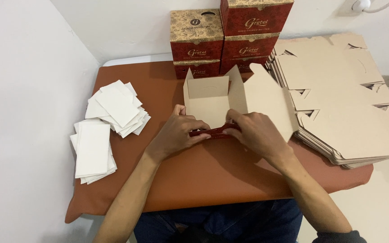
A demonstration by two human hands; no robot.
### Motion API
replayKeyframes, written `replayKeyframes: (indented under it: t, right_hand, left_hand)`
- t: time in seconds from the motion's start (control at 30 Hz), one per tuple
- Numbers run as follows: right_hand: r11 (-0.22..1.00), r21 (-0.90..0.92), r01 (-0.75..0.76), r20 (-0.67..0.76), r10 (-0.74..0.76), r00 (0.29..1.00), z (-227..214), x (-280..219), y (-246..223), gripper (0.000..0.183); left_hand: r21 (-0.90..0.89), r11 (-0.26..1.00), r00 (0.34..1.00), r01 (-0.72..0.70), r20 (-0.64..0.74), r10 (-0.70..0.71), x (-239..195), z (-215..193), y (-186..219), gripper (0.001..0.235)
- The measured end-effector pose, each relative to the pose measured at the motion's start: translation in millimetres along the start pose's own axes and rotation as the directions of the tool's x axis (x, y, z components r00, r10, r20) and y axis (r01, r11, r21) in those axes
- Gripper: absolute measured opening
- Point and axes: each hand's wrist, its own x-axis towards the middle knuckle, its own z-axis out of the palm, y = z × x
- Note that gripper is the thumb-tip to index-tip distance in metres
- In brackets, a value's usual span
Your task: Assembling cardboard boxes from flat templates and inserting paper liners into them.
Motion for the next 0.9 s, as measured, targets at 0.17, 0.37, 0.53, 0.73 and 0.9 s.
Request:
replayKeyframes:
  t: [0.17,0.37,0.53,0.73,0.9]
  right_hand:
    - [0.977,-0.180,0.118,0.031,-0.115,0.993,12.1,6.3,-6.1,0.028]
    - [0.953,-0.253,0.167,0.088,-0.149,0.985,6.2,17.6,-16.3,0.020]
    - [0.953,-0.251,0.171,0.088,-0.153,0.984,9.1,20.7,-15.2,0.019]
    - [0.954,-0.215,0.209,0.057,-0.202,0.978,2.4,16.8,-21.0,0.020]
    - [0.971,-0.069,0.228,-0.005,-0.229,0.974,0.9,3.2,-25.7,0.019]
  left_hand:
    - [0.022,1.000,1.000,0.001,-0.019,0.000,-2.7,5.4,-4.1,0.015]
    - [0.015,1.000,0.999,-0.008,-0.043,0.009,-1.6,6.2,-2.7,0.013]
    - [-0.006,1.000,0.999,-0.013,-0.048,0.013,-3.6,9.6,-4.2,0.013]
    - [0.002,1.000,0.999,-0.007,-0.048,0.008,-2.7,9.3,-4.2,0.014]
    - [-0.026,1.000,0.998,-0.009,-0.064,0.007,-2.0,4.5,3.4,0.016]
